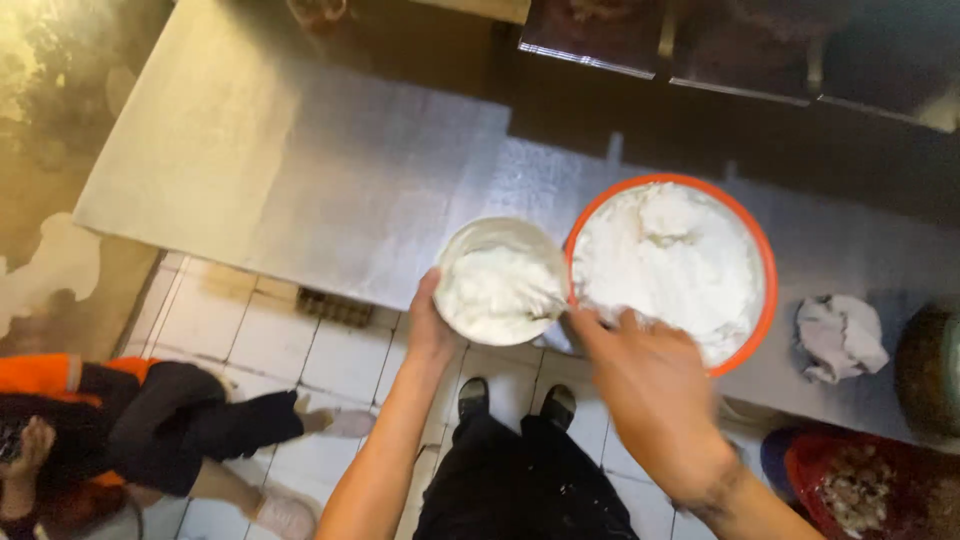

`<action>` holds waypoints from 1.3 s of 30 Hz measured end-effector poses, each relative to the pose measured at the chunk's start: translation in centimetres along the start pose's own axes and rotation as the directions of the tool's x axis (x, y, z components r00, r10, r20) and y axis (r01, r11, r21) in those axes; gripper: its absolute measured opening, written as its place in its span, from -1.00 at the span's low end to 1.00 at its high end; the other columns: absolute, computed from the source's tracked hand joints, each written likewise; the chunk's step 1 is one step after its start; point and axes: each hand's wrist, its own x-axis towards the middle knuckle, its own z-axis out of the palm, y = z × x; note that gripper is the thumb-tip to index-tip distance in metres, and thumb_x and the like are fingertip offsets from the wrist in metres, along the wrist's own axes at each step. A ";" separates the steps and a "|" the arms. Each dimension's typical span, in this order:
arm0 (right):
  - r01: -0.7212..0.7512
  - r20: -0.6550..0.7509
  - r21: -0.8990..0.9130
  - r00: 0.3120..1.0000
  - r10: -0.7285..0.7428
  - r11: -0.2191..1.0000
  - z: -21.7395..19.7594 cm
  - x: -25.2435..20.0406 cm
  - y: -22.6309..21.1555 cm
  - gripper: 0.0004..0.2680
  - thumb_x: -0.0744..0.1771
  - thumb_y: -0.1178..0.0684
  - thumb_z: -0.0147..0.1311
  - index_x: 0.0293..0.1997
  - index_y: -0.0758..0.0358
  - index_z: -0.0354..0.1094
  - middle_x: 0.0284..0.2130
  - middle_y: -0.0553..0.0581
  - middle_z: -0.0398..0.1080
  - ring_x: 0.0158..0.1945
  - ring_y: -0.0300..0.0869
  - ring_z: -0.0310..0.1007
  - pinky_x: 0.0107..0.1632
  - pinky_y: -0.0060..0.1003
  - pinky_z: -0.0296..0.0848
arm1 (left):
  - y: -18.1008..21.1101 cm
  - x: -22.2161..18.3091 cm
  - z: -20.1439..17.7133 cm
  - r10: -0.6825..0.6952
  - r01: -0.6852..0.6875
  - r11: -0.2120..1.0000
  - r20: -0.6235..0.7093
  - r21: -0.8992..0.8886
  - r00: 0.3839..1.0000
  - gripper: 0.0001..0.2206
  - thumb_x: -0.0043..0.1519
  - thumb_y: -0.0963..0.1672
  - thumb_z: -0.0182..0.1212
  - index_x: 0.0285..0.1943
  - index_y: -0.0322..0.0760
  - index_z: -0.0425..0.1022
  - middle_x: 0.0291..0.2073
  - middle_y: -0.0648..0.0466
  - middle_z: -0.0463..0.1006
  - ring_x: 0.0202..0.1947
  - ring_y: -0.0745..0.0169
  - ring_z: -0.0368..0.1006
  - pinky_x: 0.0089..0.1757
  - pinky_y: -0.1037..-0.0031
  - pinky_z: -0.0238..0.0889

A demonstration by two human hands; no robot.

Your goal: Apply frosting to a cake on a revolving turntable using a spatula.

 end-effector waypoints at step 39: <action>-0.505 0.223 0.518 0.859 0.461 0.691 13.1 -3.4 25.0 -0.73 0.30 -0.29 0.10 -0.02 -0.15 0.61 -0.53 0.01 0.60 -0.46 -0.22 0.59 -0.32 -0.24 0.46 | 2.3 -8.6 0.2 0.282 -0.232 0.956 -0.351 0.177 0.893 -0.21 0.08 0.17 0.18 0.45 -0.29 0.27 0.31 -0.02 0.42 0.29 0.05 0.36 0.21 0.23 0.24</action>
